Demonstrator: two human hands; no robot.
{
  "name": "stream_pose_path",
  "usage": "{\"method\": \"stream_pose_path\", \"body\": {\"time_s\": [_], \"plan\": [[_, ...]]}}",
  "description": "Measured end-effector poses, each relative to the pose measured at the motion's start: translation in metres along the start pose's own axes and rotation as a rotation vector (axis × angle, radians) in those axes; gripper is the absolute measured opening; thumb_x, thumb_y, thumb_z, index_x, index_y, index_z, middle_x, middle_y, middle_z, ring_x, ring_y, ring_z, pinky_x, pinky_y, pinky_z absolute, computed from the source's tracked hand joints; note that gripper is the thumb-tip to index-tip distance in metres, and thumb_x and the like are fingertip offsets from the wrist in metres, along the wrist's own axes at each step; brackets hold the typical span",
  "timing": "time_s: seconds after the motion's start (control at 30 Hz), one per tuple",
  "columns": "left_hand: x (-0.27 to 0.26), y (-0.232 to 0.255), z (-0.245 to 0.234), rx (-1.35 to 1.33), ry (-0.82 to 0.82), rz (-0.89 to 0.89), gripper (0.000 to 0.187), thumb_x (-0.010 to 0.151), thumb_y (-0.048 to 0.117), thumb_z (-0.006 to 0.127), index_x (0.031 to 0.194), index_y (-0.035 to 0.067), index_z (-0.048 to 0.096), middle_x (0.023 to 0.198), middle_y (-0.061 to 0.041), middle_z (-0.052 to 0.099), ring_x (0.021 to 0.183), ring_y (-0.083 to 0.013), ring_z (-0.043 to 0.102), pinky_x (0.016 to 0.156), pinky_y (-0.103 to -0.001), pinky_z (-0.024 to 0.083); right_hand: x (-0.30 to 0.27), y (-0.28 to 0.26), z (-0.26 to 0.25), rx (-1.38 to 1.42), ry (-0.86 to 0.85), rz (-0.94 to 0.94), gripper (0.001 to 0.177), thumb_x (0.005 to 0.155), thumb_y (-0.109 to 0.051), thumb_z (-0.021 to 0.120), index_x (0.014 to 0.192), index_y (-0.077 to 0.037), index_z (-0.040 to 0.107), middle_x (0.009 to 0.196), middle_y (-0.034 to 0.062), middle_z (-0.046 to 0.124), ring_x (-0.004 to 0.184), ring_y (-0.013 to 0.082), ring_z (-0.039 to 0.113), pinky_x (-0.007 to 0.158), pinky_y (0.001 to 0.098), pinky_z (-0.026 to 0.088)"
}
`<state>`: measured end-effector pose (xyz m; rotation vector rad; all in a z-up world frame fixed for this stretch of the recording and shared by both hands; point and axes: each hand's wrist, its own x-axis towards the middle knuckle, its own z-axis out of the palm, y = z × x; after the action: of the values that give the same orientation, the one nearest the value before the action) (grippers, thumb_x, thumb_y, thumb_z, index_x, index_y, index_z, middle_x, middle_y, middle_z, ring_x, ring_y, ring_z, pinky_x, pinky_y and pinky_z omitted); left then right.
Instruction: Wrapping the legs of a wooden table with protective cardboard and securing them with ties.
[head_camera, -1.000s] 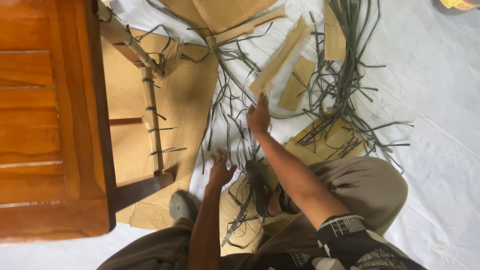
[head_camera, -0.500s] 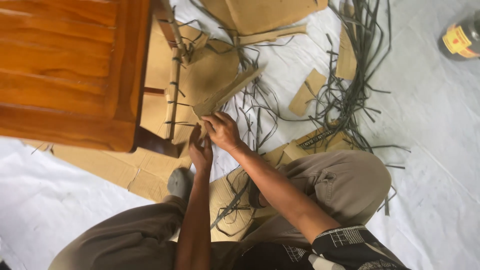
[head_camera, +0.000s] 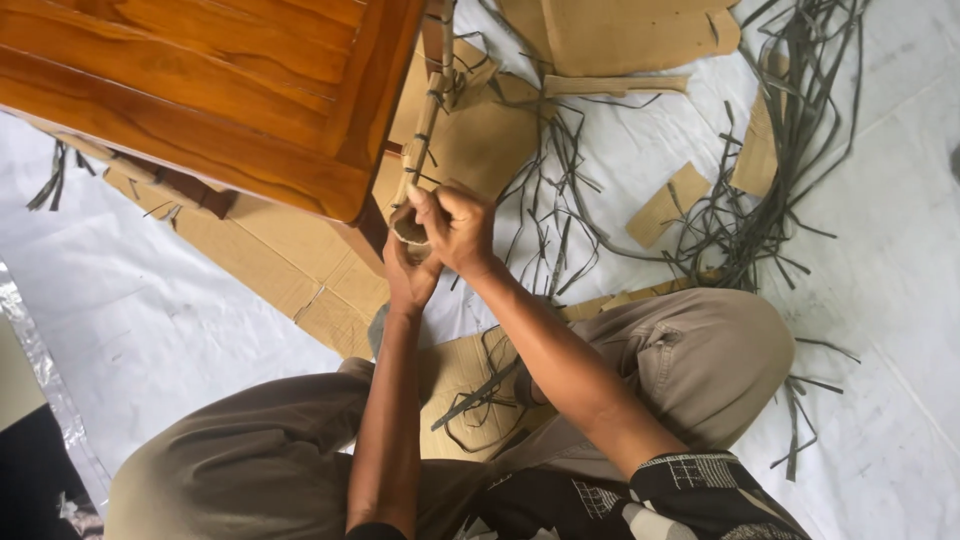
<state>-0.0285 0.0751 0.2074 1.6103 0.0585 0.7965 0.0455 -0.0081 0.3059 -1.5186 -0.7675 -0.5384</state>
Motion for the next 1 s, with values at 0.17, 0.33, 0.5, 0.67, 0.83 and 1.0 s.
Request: {"method": "stream_pose_path", "body": {"time_s": [0.17,0.33,0.5,0.67,0.83,1.0], "plan": [[0.020,0.042,-0.005,-0.028,0.095,-0.130,0.037,0.079,0.008,0.089,0.110,0.005,0.069,0.094,-0.011,0.068,0.090,-0.0203,0.065,0.085,-0.043,0.056,-0.002,0.004,0.001,0.301,-0.020,0.274,0.016,0.104,-0.020,0.064,0.111,-0.007,0.070,0.071,0.0064,0.063,0.066,0.0096,0.058,0.060,0.0275,0.052],[0.033,0.071,-0.023,-0.107,0.026,-0.240,0.029,0.074,0.007,0.095,0.092,0.007,0.072,0.077,-0.002,0.066,0.075,-0.0100,0.058,0.068,-0.030,0.054,-0.007,0.022,-0.016,0.436,-0.252,0.437,0.037,0.103,-0.025,0.069,0.134,-0.006,0.061,0.102,0.0071,0.062,0.085,0.0107,0.060,0.073,0.0292,0.056],[0.026,0.067,-0.028,-0.111,0.049,-0.213,0.029,0.070,0.003,0.097,0.088,0.004,0.075,0.073,-0.004,0.068,0.075,-0.0077,0.059,0.066,-0.028,0.054,-0.004,0.026,-0.032,0.544,-0.561,0.579,0.028,0.099,-0.023,0.074,0.115,-0.002,0.062,0.086,0.0064,0.062,0.078,0.0135,0.062,0.071,0.0294,0.053],[0.024,0.073,-0.035,0.087,0.106,-0.053,0.029,0.069,0.004,0.097,0.086,0.006,0.073,0.071,-0.007,0.069,0.069,-0.0090,0.058,0.061,-0.030,0.050,-0.010,0.031,-0.028,0.592,-0.650,0.728,0.024,0.097,-0.021,0.076,0.107,-0.006,0.060,0.077,0.0043,0.066,0.072,0.0079,0.069,0.064,0.0202,0.055],[0.020,0.055,-0.058,0.195,0.267,0.003,0.036,0.070,0.011,0.100,0.087,0.007,0.068,0.068,-0.007,0.063,0.063,-0.0109,0.053,0.056,-0.030,0.045,-0.019,0.042,-0.008,0.631,-0.634,0.672,0.025,0.093,-0.017,0.081,0.101,-0.005,0.061,0.083,0.0083,0.062,0.077,0.0162,0.068,0.077,0.0350,0.060],[0.017,0.034,-0.063,0.282,0.418,0.070,0.068,0.070,0.022,0.102,0.123,0.006,0.063,0.107,-0.014,0.068,0.097,-0.0262,0.070,0.084,-0.038,0.054,-0.025,0.027,0.011,0.604,-0.590,0.643,0.028,0.094,-0.018,0.081,0.103,-0.004,0.058,0.086,0.0045,0.060,0.085,0.0139,0.068,0.085,0.0377,0.059]]}}
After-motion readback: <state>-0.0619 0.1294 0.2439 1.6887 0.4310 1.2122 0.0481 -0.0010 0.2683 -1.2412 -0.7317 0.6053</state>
